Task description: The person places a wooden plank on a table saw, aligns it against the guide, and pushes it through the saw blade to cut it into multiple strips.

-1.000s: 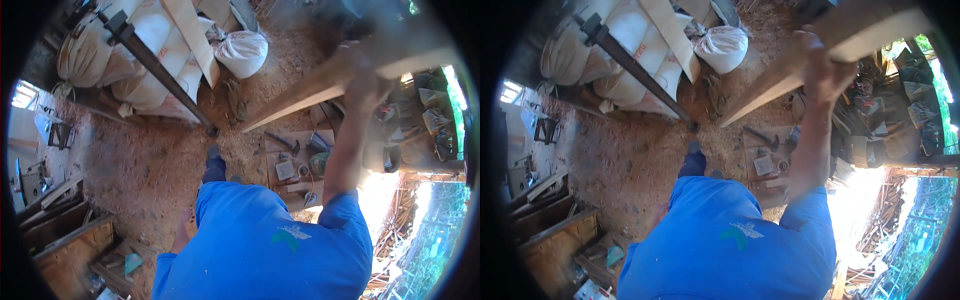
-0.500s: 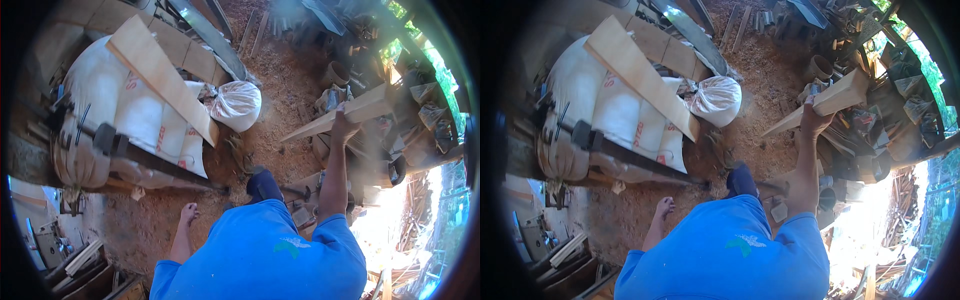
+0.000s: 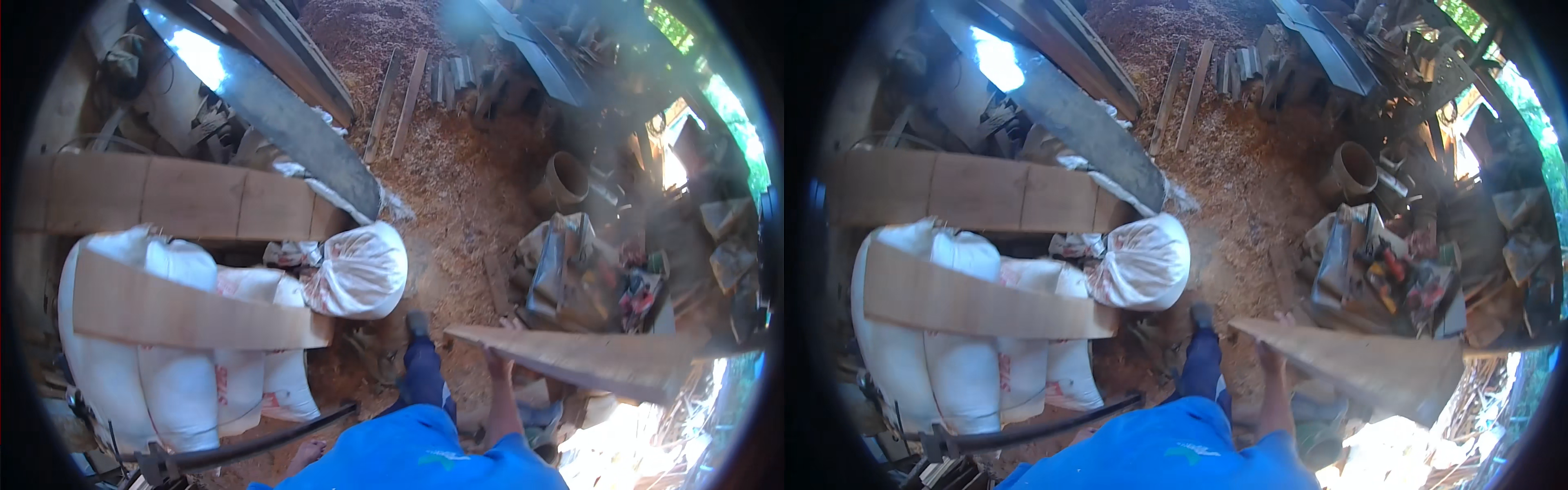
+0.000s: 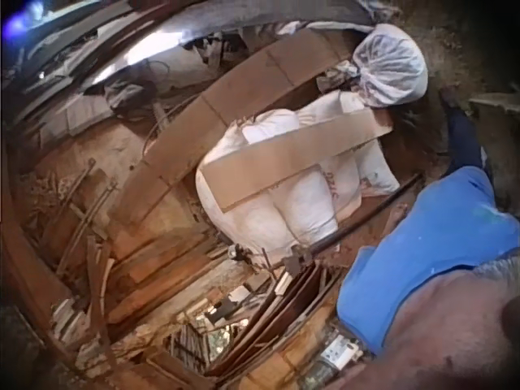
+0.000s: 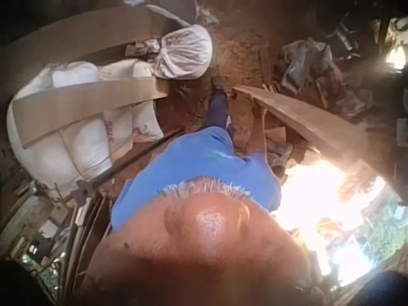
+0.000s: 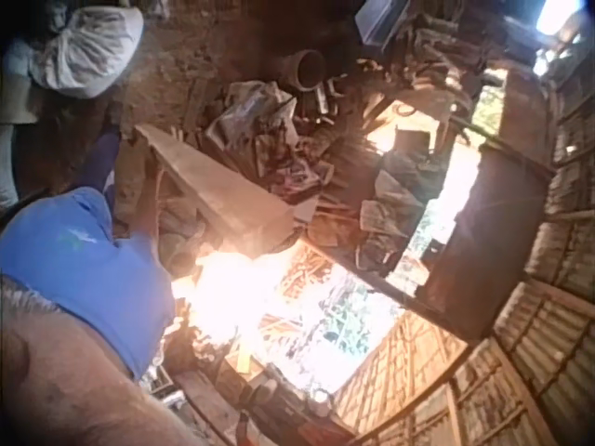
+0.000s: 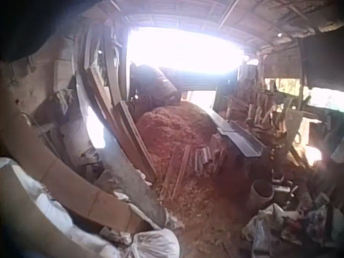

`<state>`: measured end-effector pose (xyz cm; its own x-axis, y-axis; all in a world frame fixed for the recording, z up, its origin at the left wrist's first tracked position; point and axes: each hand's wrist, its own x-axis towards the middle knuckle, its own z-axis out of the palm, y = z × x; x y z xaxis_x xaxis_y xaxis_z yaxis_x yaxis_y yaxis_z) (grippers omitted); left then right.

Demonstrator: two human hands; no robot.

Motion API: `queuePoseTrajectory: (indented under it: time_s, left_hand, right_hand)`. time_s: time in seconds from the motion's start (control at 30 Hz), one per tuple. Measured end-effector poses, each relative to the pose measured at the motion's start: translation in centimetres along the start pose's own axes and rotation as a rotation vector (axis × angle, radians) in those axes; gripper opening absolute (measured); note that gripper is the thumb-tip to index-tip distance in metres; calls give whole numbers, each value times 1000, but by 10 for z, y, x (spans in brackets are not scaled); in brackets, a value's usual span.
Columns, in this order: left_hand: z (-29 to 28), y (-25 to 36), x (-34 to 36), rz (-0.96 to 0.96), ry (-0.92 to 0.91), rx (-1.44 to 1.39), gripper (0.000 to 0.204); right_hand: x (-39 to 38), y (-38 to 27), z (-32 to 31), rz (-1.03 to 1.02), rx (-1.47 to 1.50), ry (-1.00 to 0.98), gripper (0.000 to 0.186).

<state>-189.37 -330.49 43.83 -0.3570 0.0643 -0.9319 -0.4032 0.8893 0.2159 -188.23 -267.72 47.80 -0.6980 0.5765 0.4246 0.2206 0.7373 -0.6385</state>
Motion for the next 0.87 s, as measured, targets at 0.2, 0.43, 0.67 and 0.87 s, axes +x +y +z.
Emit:
queuePoseTrajectory:
  time_s: [0.2, 0.43, 0.67, 0.87]
  left_hand:
    - [-68, 259, 27, 87, 139, -552, 34]
    - [-94, 357, 15, 286, 304, -446, 39]
    - [-17, 235, -18, -109, 582, -699, 38]
    - [129, 132, -59, -348, 800, -774, 41]
  right_hand:
    - [114, 20, 55, 355, 7, -272, 77]
    - [459, 11, 127, 215, 183, -128, 60]
    - [778, -132, 173, -497, 424, -83, 69]
    - [501, -176, 283, -791, 334, -477, 31]
